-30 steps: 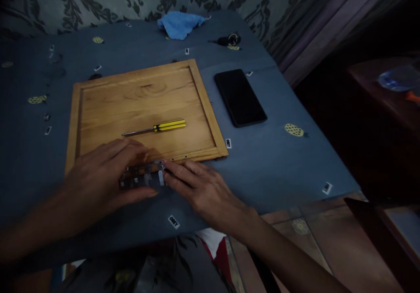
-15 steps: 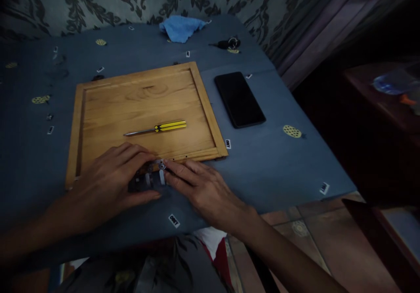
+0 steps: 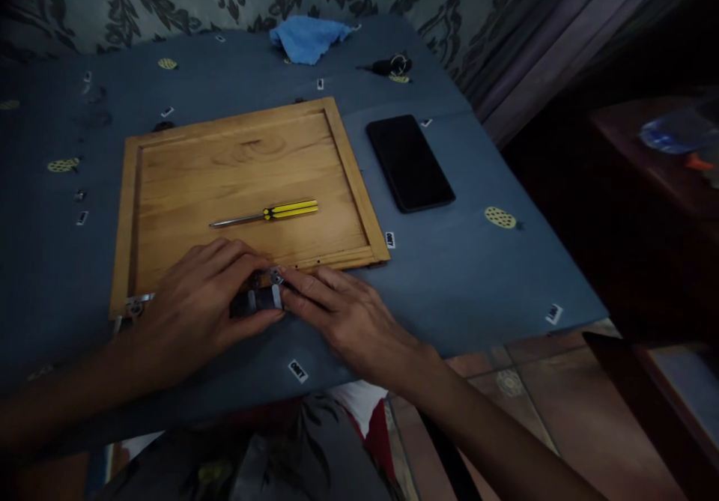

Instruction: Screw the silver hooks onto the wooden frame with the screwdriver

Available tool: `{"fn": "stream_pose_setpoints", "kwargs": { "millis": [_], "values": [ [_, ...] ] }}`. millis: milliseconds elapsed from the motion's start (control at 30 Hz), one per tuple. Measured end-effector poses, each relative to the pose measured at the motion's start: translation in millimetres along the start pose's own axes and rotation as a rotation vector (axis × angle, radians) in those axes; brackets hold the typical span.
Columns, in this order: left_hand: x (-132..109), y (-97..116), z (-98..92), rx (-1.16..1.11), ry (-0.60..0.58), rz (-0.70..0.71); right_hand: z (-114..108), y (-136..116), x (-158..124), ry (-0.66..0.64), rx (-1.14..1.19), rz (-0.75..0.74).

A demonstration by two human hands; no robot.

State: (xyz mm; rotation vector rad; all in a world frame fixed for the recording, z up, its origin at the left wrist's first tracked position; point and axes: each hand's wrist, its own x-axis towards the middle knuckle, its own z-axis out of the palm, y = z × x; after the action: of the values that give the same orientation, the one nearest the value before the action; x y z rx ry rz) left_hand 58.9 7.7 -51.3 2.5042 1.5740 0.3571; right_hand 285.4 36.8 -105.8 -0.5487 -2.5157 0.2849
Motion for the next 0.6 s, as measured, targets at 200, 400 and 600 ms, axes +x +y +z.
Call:
{"fn": "stream_pose_setpoints", "kwargs": {
  "millis": [200,400,600],
  "values": [
    [1.1,-0.3,0.3,0.013,0.022,0.021,1.6,0.6,-1.4,0.01,-0.022,0.006],
    [2.1,-0.9,-0.4,0.004,0.0,0.006,1.8,0.5,-1.1,-0.009,0.006,0.017],
    [2.9,-0.3,-0.7,0.013,-0.034,-0.017,1.8,0.0,-1.8,-0.062,-0.018,0.032]
  ]
}}
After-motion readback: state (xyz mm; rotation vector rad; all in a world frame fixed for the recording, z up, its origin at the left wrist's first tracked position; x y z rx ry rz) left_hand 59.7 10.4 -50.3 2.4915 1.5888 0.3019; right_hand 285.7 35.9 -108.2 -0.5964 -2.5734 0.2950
